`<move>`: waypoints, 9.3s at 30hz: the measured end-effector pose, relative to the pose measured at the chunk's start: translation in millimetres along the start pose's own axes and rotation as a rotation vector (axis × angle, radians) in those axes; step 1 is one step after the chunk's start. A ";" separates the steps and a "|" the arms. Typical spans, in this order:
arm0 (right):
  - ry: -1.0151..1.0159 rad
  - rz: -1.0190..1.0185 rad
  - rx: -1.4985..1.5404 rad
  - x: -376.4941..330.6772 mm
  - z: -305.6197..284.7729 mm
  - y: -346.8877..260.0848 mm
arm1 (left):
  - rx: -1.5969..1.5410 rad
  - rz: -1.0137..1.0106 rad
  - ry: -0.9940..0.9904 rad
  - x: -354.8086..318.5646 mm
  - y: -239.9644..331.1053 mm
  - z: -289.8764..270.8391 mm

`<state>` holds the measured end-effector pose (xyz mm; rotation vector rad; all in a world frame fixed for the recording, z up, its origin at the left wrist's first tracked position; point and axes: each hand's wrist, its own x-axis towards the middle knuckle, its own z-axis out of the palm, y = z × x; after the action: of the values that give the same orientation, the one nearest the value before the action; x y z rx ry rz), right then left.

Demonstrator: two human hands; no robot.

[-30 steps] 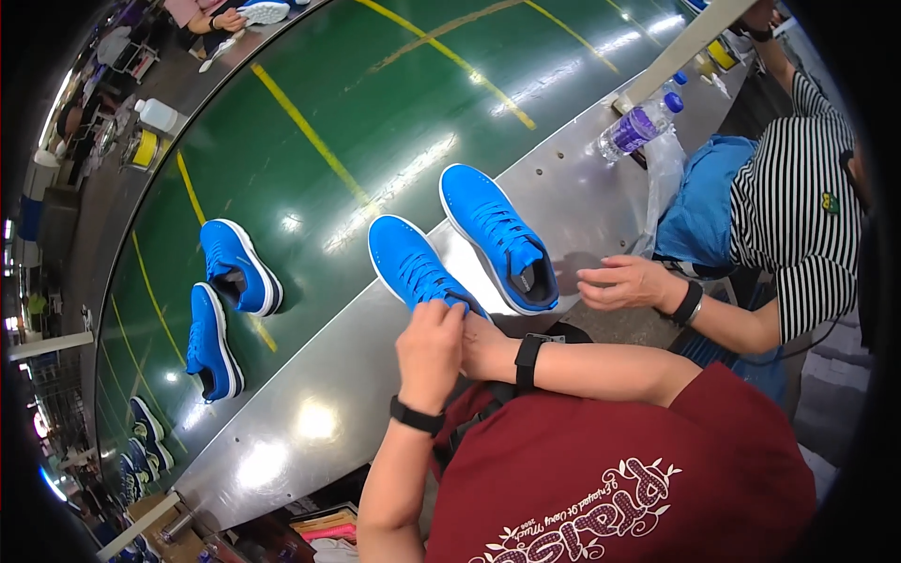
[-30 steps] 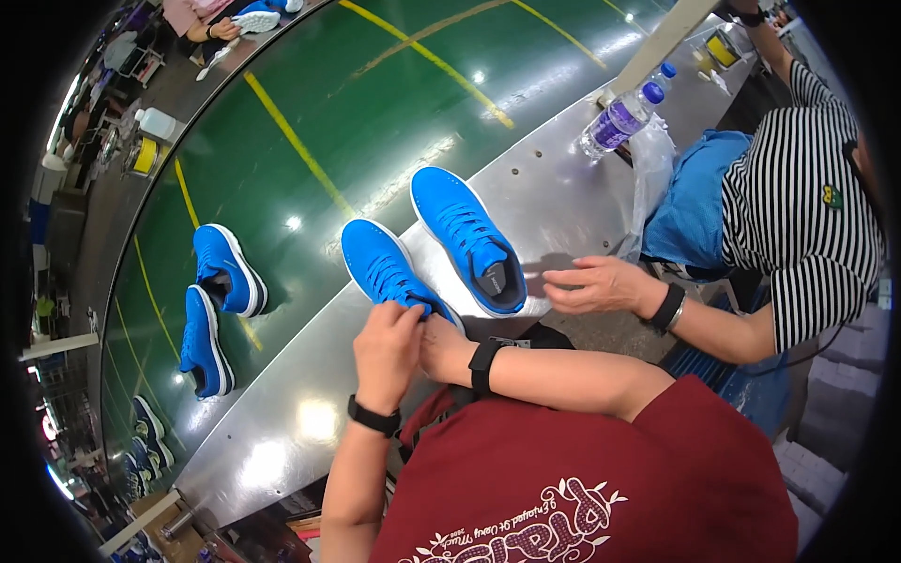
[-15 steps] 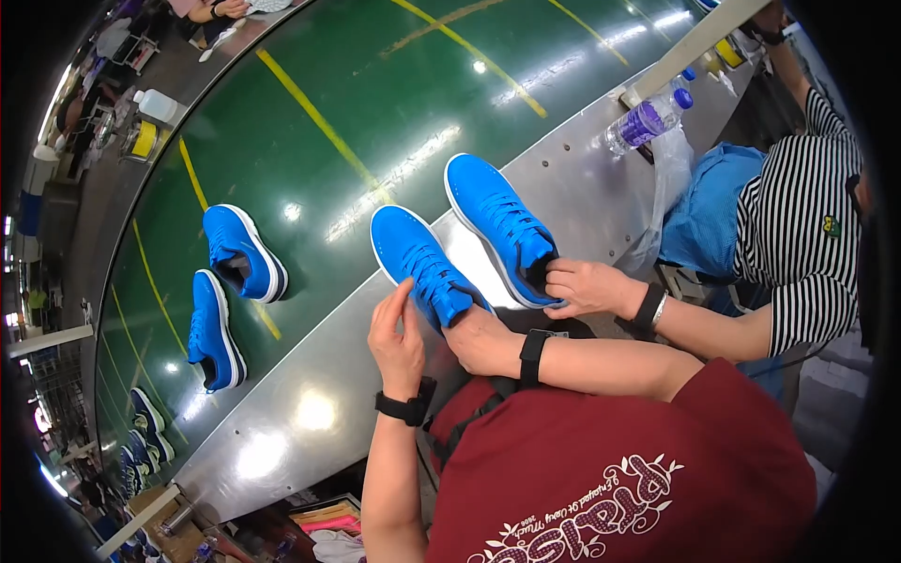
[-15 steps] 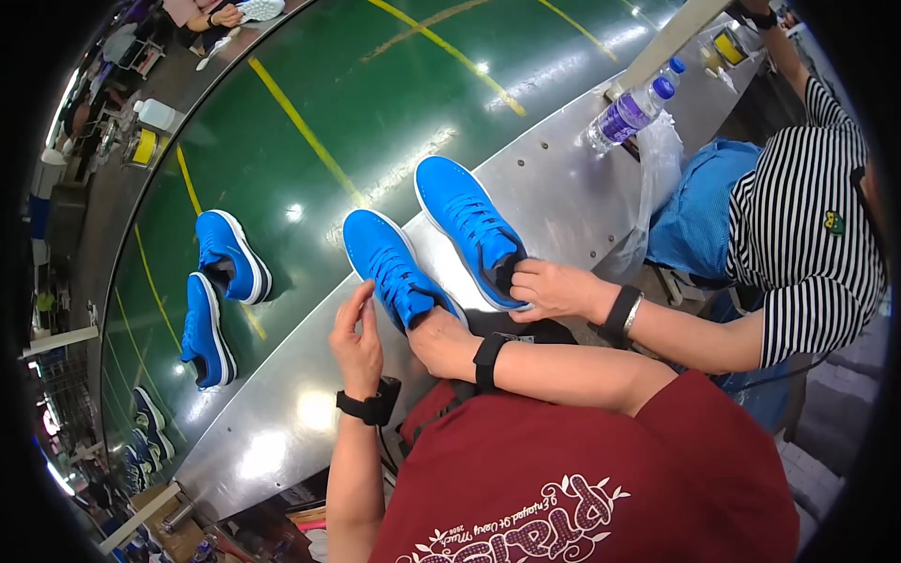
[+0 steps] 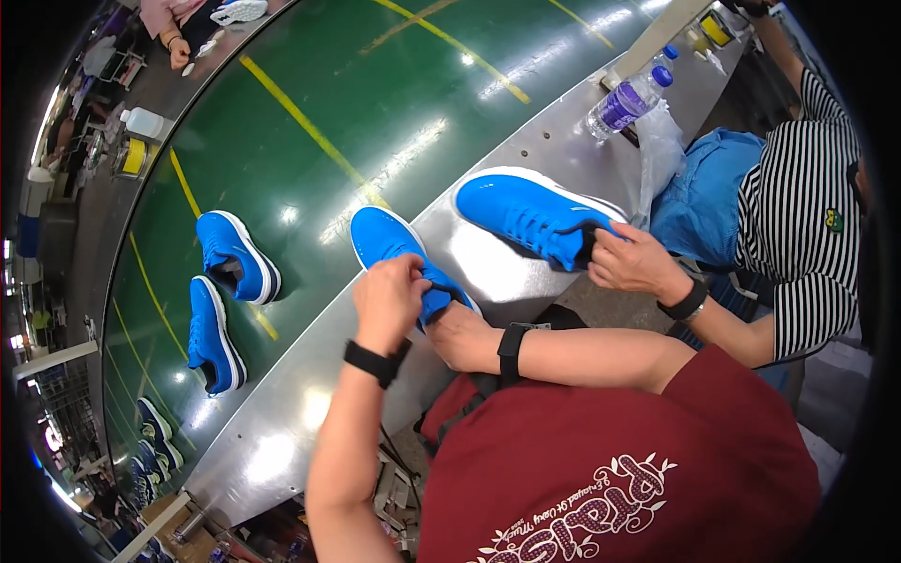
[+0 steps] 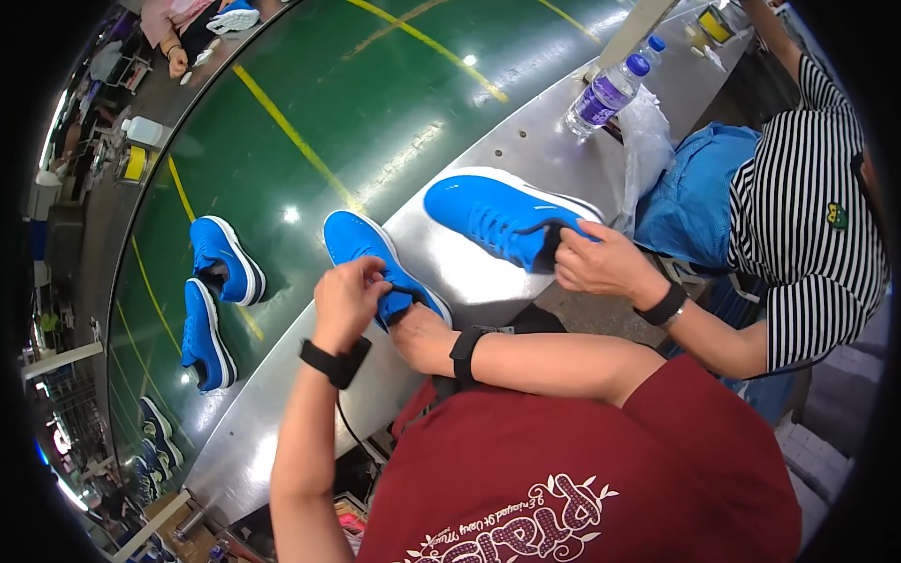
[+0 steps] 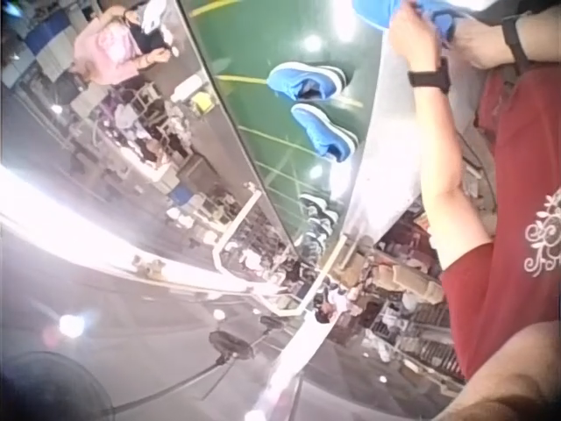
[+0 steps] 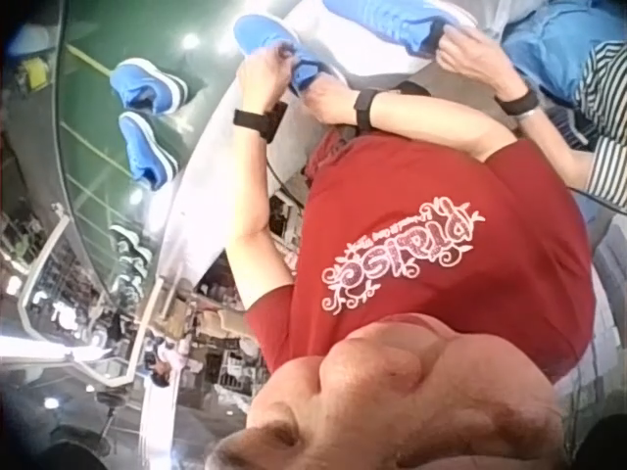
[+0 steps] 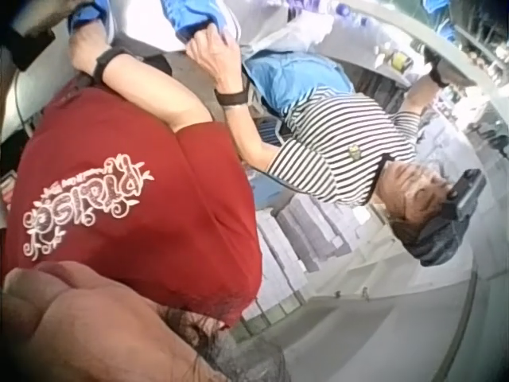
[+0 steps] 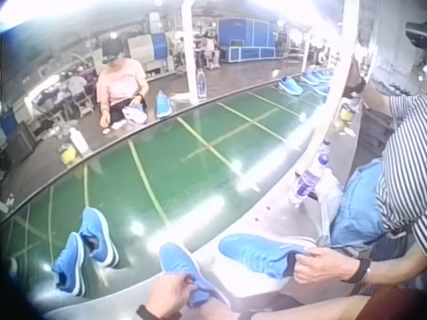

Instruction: Inspecting and preparing blue athletic shoes on a manufacturing conveyor belt.

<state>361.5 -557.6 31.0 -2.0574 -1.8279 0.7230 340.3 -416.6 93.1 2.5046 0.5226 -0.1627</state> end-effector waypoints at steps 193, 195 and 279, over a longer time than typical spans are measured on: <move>0.082 -0.119 -0.129 32.0 -46.5 -16.5 | -0.202 -0.325 0.839 -165.8 -27.1 15.5; 0.194 -0.122 -0.275 16.9 -54.0 -30.1 | -0.274 -0.315 0.836 -158.9 -33.9 13.2; 0.069 -0.013 -0.019 28.7 10.3 -84.9 | -0.433 -0.089 0.368 -69.0 -62.8 -21.0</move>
<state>286.9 -517.9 62.5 -2.0539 -1.8157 0.6251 252.0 -380.0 94.1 2.0901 0.7304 0.3507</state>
